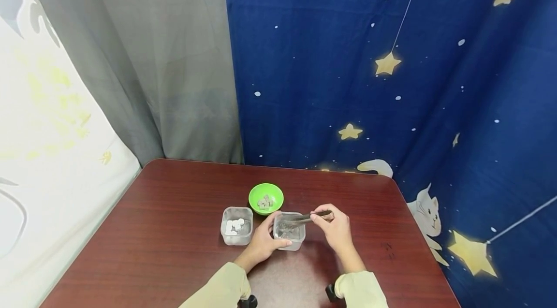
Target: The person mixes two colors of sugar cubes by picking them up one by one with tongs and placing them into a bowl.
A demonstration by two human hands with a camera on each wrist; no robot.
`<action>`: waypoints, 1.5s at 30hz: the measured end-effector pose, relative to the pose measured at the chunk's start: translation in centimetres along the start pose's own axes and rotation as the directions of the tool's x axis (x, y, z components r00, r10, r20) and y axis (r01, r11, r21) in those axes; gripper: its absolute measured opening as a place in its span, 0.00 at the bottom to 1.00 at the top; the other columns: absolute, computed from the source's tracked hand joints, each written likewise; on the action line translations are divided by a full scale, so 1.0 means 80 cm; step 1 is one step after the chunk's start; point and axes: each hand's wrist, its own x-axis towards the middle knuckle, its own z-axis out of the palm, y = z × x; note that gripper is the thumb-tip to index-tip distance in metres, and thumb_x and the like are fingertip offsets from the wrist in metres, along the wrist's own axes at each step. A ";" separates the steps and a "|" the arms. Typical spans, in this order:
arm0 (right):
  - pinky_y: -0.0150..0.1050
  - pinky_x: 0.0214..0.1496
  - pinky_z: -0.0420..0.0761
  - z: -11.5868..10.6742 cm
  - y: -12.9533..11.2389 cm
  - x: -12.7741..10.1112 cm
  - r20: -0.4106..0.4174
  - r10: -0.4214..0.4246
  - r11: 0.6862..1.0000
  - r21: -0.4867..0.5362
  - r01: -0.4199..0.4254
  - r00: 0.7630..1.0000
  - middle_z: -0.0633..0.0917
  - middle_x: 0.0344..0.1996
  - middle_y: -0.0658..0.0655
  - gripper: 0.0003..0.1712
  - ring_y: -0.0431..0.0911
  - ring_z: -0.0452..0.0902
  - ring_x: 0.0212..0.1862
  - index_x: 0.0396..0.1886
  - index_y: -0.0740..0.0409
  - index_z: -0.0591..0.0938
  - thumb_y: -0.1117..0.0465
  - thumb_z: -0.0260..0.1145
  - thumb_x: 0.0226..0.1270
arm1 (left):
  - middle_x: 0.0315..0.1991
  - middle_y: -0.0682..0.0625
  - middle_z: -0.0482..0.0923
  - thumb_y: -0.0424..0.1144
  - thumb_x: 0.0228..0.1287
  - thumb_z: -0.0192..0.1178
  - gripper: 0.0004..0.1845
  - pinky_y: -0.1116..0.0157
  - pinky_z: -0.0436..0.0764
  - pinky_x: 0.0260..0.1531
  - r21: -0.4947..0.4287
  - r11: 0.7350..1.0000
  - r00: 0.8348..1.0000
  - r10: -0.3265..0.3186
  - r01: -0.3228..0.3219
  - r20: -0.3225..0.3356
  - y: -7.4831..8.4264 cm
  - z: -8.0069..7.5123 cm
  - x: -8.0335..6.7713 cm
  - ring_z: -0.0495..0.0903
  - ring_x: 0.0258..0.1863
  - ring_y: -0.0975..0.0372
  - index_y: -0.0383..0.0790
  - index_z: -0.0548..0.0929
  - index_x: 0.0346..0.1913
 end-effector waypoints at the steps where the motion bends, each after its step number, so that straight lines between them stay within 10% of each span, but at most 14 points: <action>1: 0.41 0.27 0.81 -0.001 -0.002 0.001 -0.006 0.014 1.000 0.024 -0.014 1.000 0.88 0.30 0.54 0.08 0.47 0.84 0.30 0.35 0.60 0.85 0.66 0.75 0.55 | 0.54 0.55 0.78 0.45 0.41 0.80 0.47 0.58 0.74 0.55 -0.007 1.000 1.000 0.003 -0.003 0.000 0.000 0.000 0.000 0.77 0.52 0.60 0.48 0.70 0.68; 14: 0.38 0.35 0.84 -0.002 0.000 0.014 -0.068 0.012 0.970 0.244 0.005 0.998 0.88 0.34 0.59 0.11 0.54 0.85 0.32 0.39 0.67 0.82 0.68 0.73 0.57 | 0.60 0.51 0.75 0.47 0.40 0.80 0.50 0.58 0.71 0.60 -0.002 1.000 1.000 -0.023 0.023 -0.011 -0.003 0.001 0.000 0.73 0.59 0.58 0.48 0.67 0.70; 45: 0.33 0.35 0.82 0.017 -0.095 0.039 -0.284 -0.065 0.937 0.312 0.156 0.957 0.87 0.36 0.64 0.12 0.40 0.84 0.33 0.39 0.76 0.81 0.72 0.71 0.57 | 0.59 0.47 0.76 0.49 0.41 0.79 0.51 0.53 0.71 0.58 0.046 0.999 1.000 -0.015 0.015 -0.013 -0.004 0.000 0.002 0.74 0.57 0.55 0.40 0.67 0.70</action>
